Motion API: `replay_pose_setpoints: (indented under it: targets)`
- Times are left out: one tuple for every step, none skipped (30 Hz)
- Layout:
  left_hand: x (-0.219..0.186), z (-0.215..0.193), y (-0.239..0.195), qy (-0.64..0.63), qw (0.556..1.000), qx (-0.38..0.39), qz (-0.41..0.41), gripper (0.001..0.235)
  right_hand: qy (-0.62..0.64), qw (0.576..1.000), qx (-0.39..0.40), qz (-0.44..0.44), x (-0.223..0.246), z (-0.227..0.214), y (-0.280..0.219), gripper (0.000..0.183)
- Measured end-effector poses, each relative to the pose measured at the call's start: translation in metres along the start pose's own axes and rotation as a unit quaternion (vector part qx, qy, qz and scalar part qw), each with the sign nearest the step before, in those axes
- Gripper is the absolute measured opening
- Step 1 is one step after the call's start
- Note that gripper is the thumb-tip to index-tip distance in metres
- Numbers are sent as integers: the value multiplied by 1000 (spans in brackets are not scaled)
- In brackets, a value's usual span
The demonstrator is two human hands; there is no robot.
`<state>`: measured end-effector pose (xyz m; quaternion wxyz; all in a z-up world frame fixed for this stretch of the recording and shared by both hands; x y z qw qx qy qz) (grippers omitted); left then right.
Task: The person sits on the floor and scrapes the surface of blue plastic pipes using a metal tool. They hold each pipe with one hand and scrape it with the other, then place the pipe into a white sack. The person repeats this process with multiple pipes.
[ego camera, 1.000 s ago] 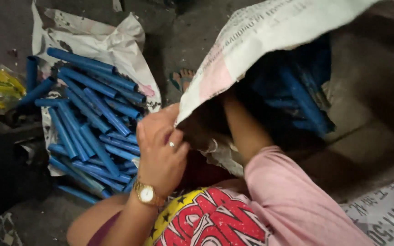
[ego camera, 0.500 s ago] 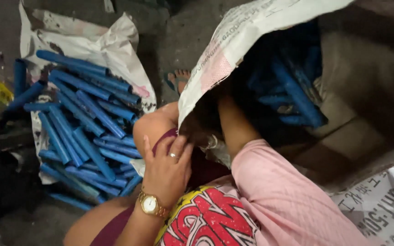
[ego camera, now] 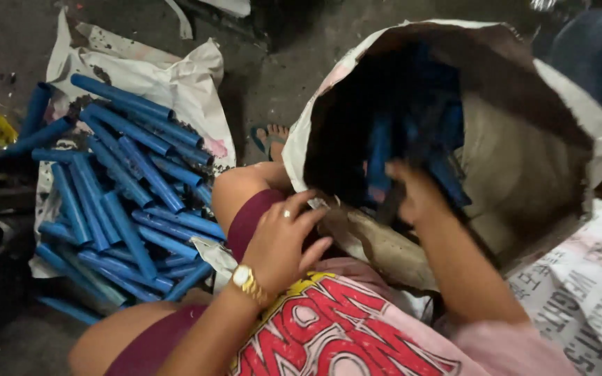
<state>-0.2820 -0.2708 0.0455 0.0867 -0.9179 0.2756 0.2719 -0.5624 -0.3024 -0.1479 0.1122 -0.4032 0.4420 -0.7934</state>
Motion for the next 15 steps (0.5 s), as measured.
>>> replay_pose_setpoints:
  targets:
    - [1,1,7,-62,998,-22,-1,47,4,999,-38,-18,3,18,-59,41]
    - [-1,1,14,-62,998,-30,0,47,0,999,-35,-23,5,35,-104,41]
    - [-1,-3,21,-123,990,-60,-12,47,-8,998,21,-57,8,57,-150,38]
    - [0,-7,29,-183,978,-93,-22,47,-16,992,79,-93,11,80,-196,36]
    - [-4,-12,36,-182,978,-103,-19,47,-21,991,86,-100,-7,63,-187,36]
    - [-3,-10,41,-297,950,-58,-72,59,-21,978,160,-131,-24,55,-179,45]
    - [-2,-9,45,-408,905,-11,-122,74,-21,959,234,-160,-41,47,-171,56]
    - [-6,-13,40,-405,905,-27,-125,74,-29,955,248,-158,-38,54,-172,56]
    - [-12,-20,36,-562,822,-63,-75,60,-82,947,259,-172,-36,63,-173,53]
    - [-14,-30,31,-695,711,-100,-18,51,-137,934,275,-184,-35,77,-172,49]
    - [-9,-39,23,-690,714,-122,-16,51,-146,927,294,-181,-32,93,-170,49]
    - [1,-44,10,-650,735,-174,-79,54,-224,902,313,-197,-32,108,-169,45]
    - [12,-49,-5,-607,749,-225,-143,58,-298,869,330,-216,-34,124,-168,42]
    - [46,-43,-21,-602,741,-253,-154,58,-312,858,353,-203,-32,144,-165,42]
    - [84,-37,-42,-557,751,-288,-204,66,-364,823,363,-242,-30,166,-163,35]
Point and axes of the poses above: each hand's wrist, its own y-axis towards the middle knuckle, its own z-axis out of the palm, x = y × z, the point moved 5 cm from there along y, towards the middle knuckle, and after that the axes turned 2 degrees about -x, right-handed, at the moved point
